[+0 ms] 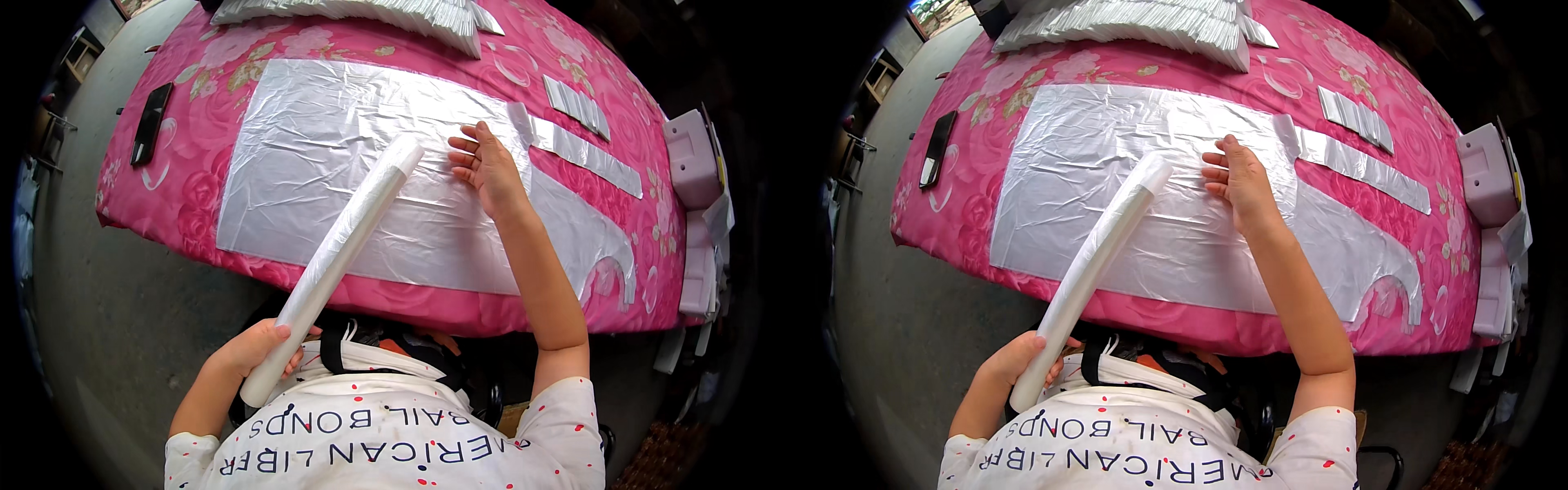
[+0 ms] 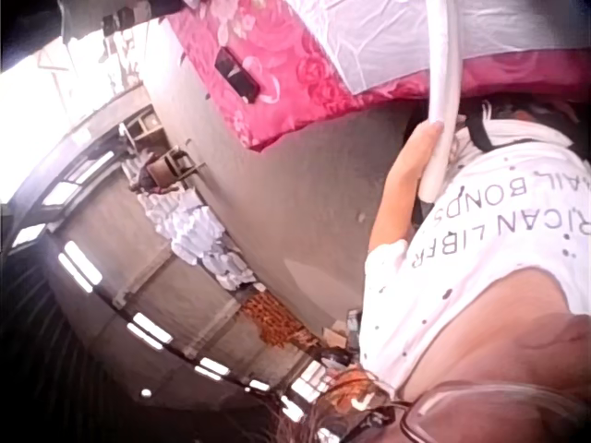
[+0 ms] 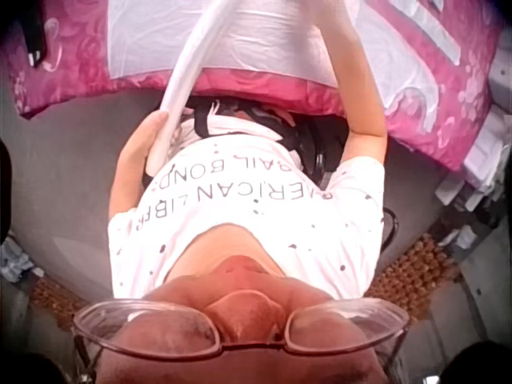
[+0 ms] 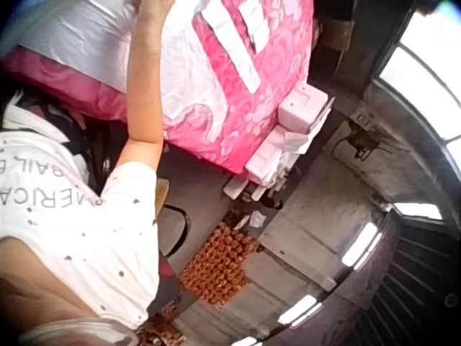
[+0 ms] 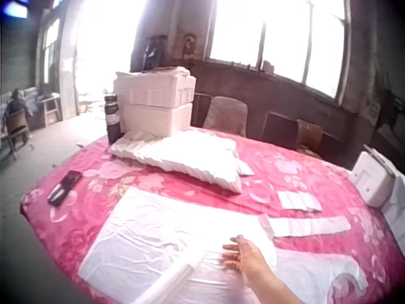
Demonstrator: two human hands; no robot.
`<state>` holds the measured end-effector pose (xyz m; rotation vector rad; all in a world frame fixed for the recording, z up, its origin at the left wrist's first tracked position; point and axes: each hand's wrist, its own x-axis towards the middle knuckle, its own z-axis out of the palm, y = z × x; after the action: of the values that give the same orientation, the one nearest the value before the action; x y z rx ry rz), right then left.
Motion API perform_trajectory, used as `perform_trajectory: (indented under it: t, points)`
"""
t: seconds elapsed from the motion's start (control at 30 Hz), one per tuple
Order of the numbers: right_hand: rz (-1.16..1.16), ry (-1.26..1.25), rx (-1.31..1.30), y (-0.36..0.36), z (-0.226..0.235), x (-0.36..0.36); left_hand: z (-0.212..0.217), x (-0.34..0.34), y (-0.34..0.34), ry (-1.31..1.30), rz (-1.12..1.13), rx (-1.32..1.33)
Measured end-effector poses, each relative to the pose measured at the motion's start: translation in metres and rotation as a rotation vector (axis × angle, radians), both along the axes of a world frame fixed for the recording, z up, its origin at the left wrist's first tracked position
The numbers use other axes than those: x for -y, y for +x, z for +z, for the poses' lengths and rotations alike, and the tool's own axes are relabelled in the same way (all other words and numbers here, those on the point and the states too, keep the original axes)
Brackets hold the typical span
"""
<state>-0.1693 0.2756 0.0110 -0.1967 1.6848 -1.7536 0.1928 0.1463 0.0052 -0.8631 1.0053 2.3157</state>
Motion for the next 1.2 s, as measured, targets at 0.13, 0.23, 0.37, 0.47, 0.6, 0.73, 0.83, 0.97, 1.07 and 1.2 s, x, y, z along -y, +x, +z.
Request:
perform_trajectory:
  t: [0.13,0.23,0.37,0.47,0.6,0.73,0.83,0.97,1.07,1.2]
  points:
    - [0.167,0.068,-0.044,-0.002,0.0,-0.007,-0.004,-0.004,0.005,-0.008,0.021,-0.009]
    - [0.267,0.1,-0.133,0.003,0.001,-0.003,-0.001,-0.005,0.002,-0.065,0.009,0.001]
    - [0.358,0.109,-0.187,0.01,0.004,0.011,0.004,-0.008,0.0,-0.185,-0.008,0.063]
    - [0.481,0.195,-0.169,0.01,0.007,0.02,0.002,-0.008,0.002,-0.242,-0.019,0.031]
    - [0.628,0.219,-0.139,0.015,0.012,0.024,-0.001,-0.008,0.005,-0.283,-0.043,0.017]
    - [0.585,0.177,-0.222,0.015,0.006,0.02,0.001,-0.014,0.005,-0.381,0.042,-0.013]
    - [0.47,0.186,-0.315,0.01,0.006,0.012,0.001,-0.013,0.005,-0.426,0.073,-0.028]
    - [0.238,0.251,-0.552,-0.041,-0.009,-0.016,0.0,0.006,0.023,-0.268,-0.112,0.048]
    - [0.037,0.422,-0.582,-0.095,-0.012,-0.055,-0.013,0.028,0.052,-0.062,-0.265,-0.022]
    - [-0.097,0.51,-0.81,-0.138,-0.016,-0.104,-0.018,0.051,0.077,-0.193,-0.493,-0.032]
